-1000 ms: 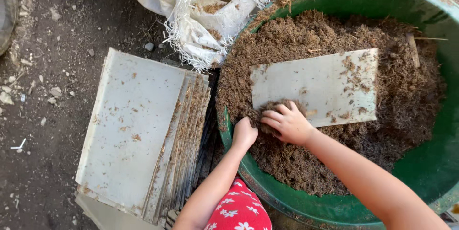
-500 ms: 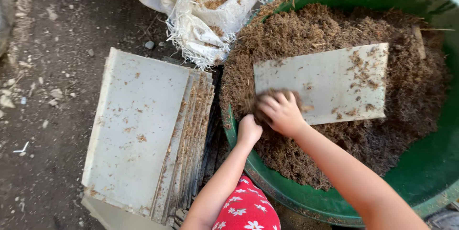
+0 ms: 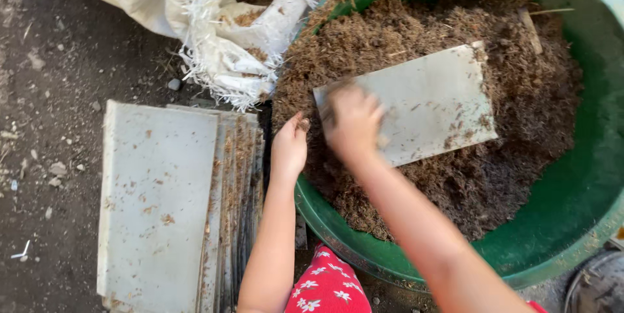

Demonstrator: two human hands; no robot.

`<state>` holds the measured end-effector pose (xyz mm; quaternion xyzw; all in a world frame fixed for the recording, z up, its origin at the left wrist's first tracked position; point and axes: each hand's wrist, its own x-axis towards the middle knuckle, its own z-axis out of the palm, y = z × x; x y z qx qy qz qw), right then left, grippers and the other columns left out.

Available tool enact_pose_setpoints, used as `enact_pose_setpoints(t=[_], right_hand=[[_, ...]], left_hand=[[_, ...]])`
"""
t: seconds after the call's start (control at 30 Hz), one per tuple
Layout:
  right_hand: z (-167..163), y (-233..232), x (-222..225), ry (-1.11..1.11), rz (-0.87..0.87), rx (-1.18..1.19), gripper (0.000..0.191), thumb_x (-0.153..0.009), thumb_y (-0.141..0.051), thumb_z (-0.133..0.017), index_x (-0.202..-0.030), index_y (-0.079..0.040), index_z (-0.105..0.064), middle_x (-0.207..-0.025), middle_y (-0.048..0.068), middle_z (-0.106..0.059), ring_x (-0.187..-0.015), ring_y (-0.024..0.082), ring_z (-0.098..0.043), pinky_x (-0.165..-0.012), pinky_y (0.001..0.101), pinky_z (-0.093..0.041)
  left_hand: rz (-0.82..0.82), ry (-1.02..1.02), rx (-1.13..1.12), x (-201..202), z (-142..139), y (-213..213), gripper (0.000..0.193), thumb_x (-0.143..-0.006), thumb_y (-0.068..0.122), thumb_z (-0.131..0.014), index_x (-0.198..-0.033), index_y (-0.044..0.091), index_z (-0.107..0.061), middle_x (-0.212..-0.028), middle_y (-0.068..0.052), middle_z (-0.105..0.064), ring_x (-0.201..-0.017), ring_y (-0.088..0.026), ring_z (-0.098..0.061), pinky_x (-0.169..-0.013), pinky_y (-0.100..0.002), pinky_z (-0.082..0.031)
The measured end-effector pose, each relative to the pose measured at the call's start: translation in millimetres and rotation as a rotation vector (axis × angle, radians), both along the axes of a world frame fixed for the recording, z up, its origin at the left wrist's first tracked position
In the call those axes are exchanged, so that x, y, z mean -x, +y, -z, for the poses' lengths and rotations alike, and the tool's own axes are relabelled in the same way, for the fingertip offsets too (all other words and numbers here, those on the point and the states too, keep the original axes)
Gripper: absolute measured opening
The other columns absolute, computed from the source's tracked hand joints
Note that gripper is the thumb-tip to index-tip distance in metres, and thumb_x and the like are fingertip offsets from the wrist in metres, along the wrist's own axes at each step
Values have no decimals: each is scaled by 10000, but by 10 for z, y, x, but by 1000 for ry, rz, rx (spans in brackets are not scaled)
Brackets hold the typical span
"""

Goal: The person scoops a brown fibrous material from a green basin and packs it onto rectangular trays. They smooth the material by hand and stack the filled trays to the side.

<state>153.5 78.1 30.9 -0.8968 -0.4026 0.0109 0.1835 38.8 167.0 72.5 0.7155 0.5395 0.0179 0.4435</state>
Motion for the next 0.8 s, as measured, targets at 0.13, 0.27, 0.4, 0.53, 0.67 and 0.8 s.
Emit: enact_pose_setpoints(t=[0.13, 0.27, 0.4, 0.53, 0.67, 0.8], right_hand=[[317, -605, 786, -43, -226, -211, 490, -798, -279, -744, -1265, -162, -652, -1364, 55, -587, -1218, 321, -500, -978, 588, -376], [741, -1464, 512, -80, -214, -242, 353, -780, -207, -713, -1132, -205, -690, -1258, 22, -625, -1175, 258, -531, -965, 494, -399], [913, -1942, -678, -257, 174, -187, 232, -913, 18, -616, -1098, -123, -614, -1140, 89, -644, -1108, 236, -532, -948, 425, -386], [601, -1847, -1708, -36, 695, -155, 302, -888, -130, -716, -1161, -60, -607, -1232, 212, -525, -1107, 372, -417, -856, 523, -377], [255, -857, -1036, 238, 551, 198, 213, -976, -49, -546, -1097, -114, -708, -1199, 116, -663, -1071, 263, -544, -975, 442, -457], [11, -293, -728, -91, -192, -259, 401, -853, -266, -693, -1238, -163, -650, -1301, 113, -595, -1216, 340, -501, -978, 609, -388]], left_hand=[[80, -35, -119, -124, 307, -59, 408, -971, 94, -574, -1370, 44, -637, -1266, -193, -689, -1131, -341, -674, -973, -408, -518], [70, 11, -225, -229, 495, -298, 418, -920, 87, -646, -1330, 9, -611, -1304, -190, -657, -1139, -344, -662, -971, -417, -521], [-75, -157, -112, -238, 682, -333, 412, -934, 45, -649, -1337, -20, -595, -1321, -192, -665, -1208, -296, -656, -974, -411, -528], [-95, -154, -14, -222, 937, -272, 412, -964, 57, -653, -1356, -44, -580, -1324, -214, -668, -1201, -301, -653, -970, -403, -523], [-137, -285, 92, -204, 1097, -176, 431, -938, 15, -639, -1352, -84, -578, -1290, -228, -729, -1176, -278, -723, -966, -357, -552], [-131, -88, 43, -179, 1218, -122, 450, -964, 52, -666, -1384, -56, -543, -1377, -195, -603, -1214, -246, -607, -933, -328, -522]])
